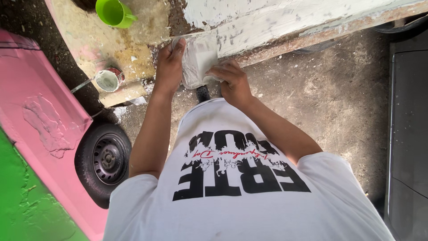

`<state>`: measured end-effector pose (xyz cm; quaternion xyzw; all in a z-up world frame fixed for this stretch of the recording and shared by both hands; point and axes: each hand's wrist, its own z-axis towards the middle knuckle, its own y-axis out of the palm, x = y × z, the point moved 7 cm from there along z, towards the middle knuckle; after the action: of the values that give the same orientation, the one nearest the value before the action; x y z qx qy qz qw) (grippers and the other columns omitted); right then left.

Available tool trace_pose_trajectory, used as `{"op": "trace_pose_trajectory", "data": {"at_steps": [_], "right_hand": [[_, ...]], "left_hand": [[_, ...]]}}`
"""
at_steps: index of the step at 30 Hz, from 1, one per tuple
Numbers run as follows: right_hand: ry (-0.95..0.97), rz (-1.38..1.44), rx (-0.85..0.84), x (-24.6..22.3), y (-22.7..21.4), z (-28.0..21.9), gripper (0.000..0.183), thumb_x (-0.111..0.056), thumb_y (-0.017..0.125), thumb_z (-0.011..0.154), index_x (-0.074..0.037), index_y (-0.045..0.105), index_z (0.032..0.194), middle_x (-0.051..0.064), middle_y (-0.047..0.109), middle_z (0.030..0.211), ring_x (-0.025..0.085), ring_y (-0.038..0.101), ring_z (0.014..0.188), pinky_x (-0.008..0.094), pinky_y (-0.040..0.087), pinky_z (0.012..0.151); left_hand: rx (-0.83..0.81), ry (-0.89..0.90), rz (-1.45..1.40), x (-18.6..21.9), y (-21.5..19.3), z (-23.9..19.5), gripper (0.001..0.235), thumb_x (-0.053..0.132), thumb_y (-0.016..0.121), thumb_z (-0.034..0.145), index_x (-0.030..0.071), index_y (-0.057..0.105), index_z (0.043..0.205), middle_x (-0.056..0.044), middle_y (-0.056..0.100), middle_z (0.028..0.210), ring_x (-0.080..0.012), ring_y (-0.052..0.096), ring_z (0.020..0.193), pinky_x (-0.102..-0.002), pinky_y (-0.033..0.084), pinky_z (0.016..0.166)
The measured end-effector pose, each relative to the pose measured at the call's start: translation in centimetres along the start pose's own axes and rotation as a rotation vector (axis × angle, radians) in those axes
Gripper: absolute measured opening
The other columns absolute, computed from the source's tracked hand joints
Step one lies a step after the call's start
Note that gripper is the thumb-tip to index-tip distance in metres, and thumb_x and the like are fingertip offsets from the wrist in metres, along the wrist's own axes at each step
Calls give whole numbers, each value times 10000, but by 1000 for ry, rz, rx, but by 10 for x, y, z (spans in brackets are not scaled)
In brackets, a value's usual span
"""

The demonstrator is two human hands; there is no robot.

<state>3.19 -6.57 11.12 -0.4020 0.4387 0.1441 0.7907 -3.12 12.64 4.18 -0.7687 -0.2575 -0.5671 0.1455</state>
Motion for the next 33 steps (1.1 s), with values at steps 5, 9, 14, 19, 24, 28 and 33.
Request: {"op": "trace_pose_trajectory", "data": {"at_steps": [5,9,14,19,24,28,33], "right_hand": [[30,6,0,-8,4,6,509,226,515,712,-44,744,1078,86,765,1099,307,663,1004,388,555,889],[37,117,-10,-9,14,8,490,232,505,740,-35,733,1081,110,765,1078,268,666,963,395,548,873],[410,421,-49,23,14,15,245,79,621,982,-60,760,1129,81,733,991,130,617,828,282,525,716],[725,679,-62,50,2,8,161,-44,604,1008,-85,732,1096,16,749,949,120,720,676,280,584,598],[362,517,-70,20,17,18,169,8,649,1059,-55,748,1182,65,756,1056,115,652,884,274,555,781],[376,457,-137,17,21,13,254,70,623,1002,-101,754,1136,45,721,1057,115,686,890,273,631,730],[134,241,-159,20,0,10,471,232,572,831,-81,769,1123,78,775,1073,196,667,955,340,574,846]], "left_hand": [[40,-29,-95,-8,-3,5,355,309,547,1103,50,691,907,7,653,822,-77,523,741,-285,479,699],[94,-75,-105,-17,-2,4,347,309,533,1070,64,697,887,8,680,786,-78,551,695,-294,491,660],[121,1,257,-3,-7,-1,412,344,544,1107,64,641,820,-10,563,696,-104,431,656,-319,398,612],[13,-63,350,5,-17,-3,448,366,497,1120,107,567,761,19,484,647,-110,394,622,-323,370,601],[-1,-101,199,4,-9,7,477,381,556,1093,88,533,717,32,456,633,-116,360,619,-328,376,593],[1,-78,221,-1,-10,13,476,394,541,1101,70,582,755,29,487,662,-101,384,646,-298,400,621],[-37,-65,-100,-17,-13,20,367,354,599,1067,29,696,925,24,657,826,-75,508,748,-277,477,710]]}}
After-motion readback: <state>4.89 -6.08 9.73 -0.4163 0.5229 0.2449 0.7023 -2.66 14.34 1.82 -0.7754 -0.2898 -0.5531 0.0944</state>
